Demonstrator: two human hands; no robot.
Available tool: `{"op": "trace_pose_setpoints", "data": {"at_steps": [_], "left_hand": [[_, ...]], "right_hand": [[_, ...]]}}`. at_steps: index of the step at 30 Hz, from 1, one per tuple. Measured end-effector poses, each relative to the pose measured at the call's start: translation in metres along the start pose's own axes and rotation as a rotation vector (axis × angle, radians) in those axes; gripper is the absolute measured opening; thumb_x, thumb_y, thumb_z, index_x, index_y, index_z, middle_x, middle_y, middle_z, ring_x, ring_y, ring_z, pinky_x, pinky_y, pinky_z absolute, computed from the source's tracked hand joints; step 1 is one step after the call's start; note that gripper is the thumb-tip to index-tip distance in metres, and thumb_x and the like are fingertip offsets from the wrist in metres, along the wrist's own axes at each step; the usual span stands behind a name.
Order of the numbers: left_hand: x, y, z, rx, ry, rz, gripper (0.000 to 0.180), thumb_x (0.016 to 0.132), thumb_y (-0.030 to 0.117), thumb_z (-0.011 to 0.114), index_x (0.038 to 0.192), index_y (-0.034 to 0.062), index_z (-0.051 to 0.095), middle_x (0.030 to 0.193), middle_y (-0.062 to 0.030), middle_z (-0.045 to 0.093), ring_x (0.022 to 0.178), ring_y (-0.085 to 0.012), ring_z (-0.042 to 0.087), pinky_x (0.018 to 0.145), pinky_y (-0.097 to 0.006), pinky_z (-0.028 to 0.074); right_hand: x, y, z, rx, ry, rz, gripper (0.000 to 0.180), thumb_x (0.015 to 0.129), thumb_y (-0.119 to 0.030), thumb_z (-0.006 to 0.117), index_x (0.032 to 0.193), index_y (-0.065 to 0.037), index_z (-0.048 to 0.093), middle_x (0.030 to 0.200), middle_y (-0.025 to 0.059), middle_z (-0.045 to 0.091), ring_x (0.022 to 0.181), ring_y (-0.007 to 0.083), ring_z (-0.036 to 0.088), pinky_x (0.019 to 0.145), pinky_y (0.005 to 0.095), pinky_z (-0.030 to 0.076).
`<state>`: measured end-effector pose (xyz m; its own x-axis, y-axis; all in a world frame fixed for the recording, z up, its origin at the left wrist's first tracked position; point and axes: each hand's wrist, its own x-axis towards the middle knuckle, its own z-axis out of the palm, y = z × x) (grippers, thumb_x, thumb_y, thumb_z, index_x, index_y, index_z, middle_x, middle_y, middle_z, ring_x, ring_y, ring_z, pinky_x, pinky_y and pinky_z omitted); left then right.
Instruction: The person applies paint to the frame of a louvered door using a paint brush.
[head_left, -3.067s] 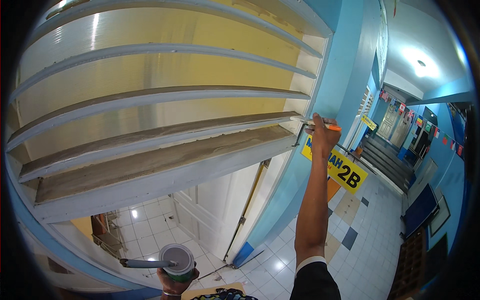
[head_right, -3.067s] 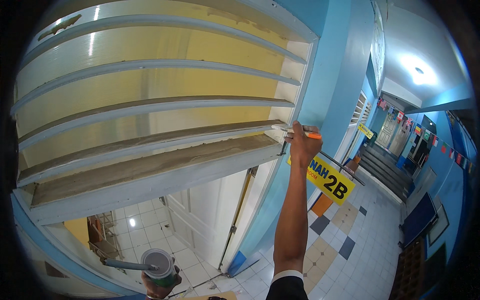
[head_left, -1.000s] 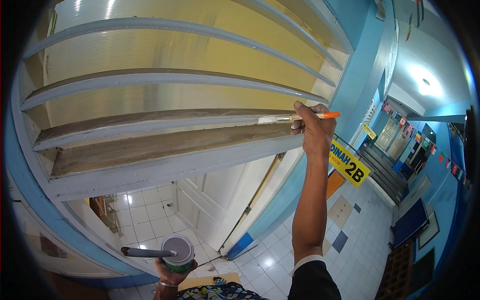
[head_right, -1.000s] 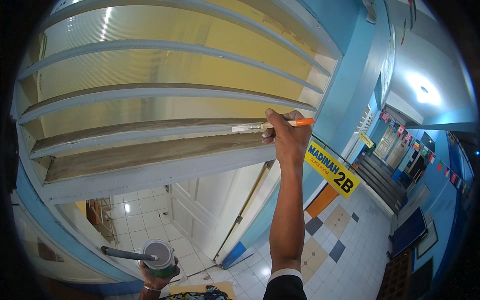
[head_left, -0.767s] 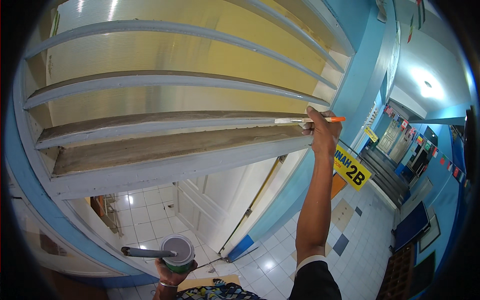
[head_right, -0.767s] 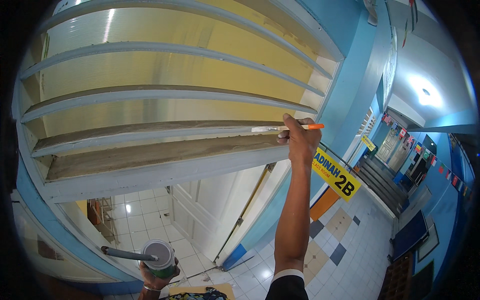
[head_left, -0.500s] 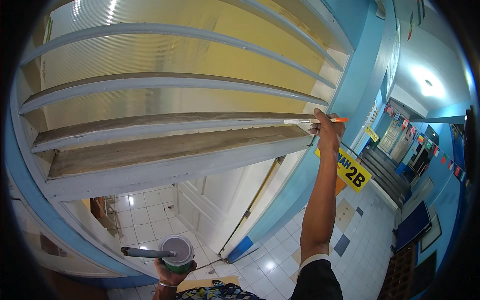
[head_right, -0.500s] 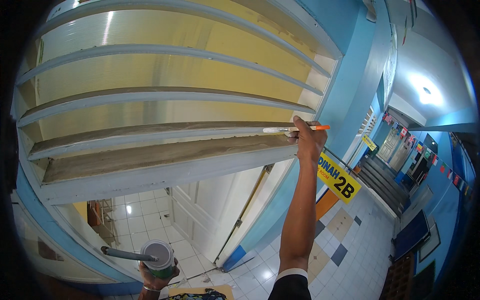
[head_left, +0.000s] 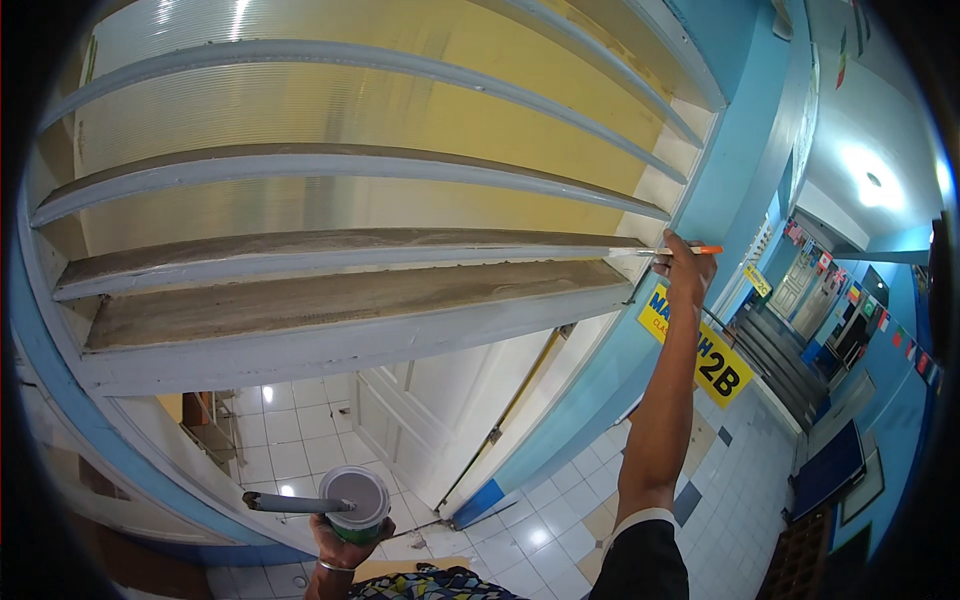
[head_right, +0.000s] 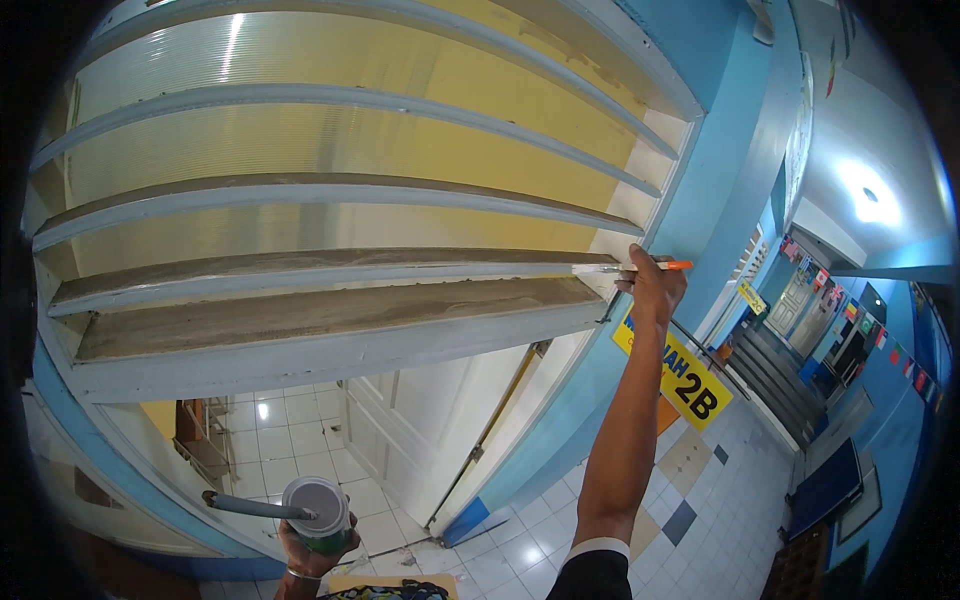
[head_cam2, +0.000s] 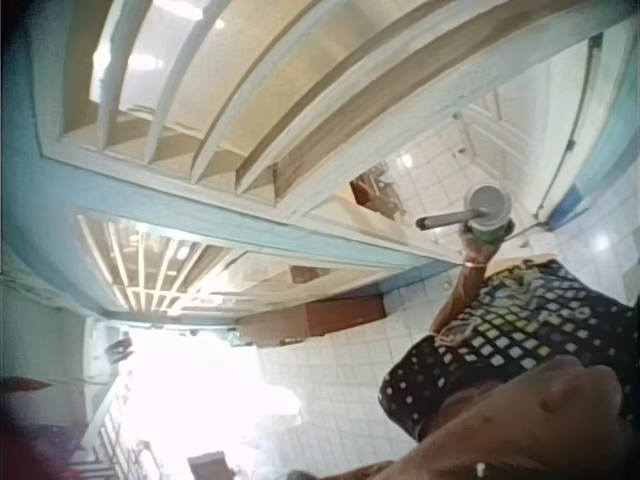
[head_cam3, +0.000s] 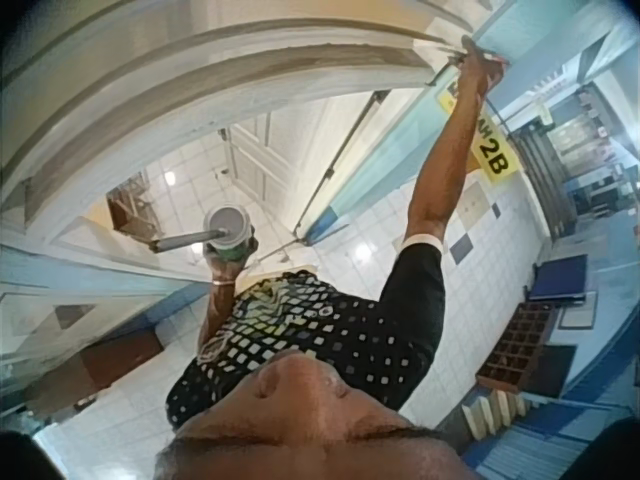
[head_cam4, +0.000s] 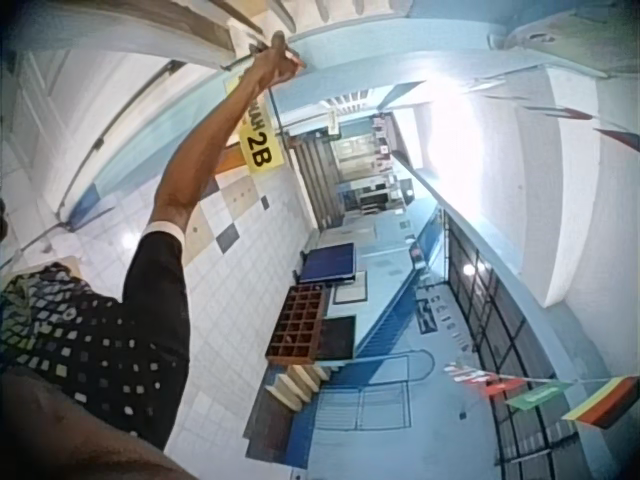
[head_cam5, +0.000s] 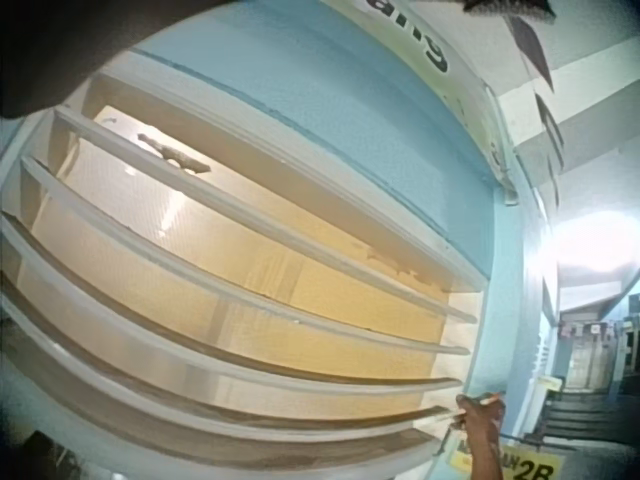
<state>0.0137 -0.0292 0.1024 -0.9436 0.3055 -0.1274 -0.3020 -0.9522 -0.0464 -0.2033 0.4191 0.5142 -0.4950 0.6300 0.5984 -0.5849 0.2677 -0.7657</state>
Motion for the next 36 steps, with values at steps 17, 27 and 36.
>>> {"op": "trace_pose_setpoints", "data": {"at_steps": [17,27,36], "left_hand": [[0.014,-0.008,0.004,-0.045,0.084,0.030,0.077,0.081,0.060,0.056,0.137,0.0072,0.055,0.127,-0.0172,0.063,0.104,-0.0400,0.063,0.075,-0.054,0.048],[0.000,0.008,-0.002,-0.076,0.079,0.008,0.073,0.076,0.062,0.061,0.132,0.0149,0.059,0.124,-0.0155,0.064,0.105,-0.0400,0.062,0.077,-0.051,0.046],[-0.019,0.028,0.002,-0.055,0.143,-0.009,0.067,0.077,0.060,0.057,0.126,0.0137,0.061,0.117,-0.0162,0.066,0.102,-0.0400,0.062,0.076,-0.054,0.046]], "right_hand": [[0.034,0.024,-0.021,-0.206,0.202,-0.143,0.029,0.084,-0.008,0.081,0.097,0.007,0.060,0.082,0.0203,0.070,0.061,0.0243,0.072,0.051,0.0334,0.064],[-0.114,-0.044,-0.014,0.406,-0.147,-0.139,0.019,0.087,-0.002,0.079,0.094,0.000,0.061,0.084,0.0105,0.066,0.066,0.0146,0.067,0.056,0.0288,0.061],[-0.205,-0.106,0.076,0.233,-0.400,-0.225,0.021,0.088,-0.005,0.081,0.089,0.001,0.062,0.075,0.0127,0.069,0.057,0.0151,0.068,0.053,0.0286,0.060]]}}
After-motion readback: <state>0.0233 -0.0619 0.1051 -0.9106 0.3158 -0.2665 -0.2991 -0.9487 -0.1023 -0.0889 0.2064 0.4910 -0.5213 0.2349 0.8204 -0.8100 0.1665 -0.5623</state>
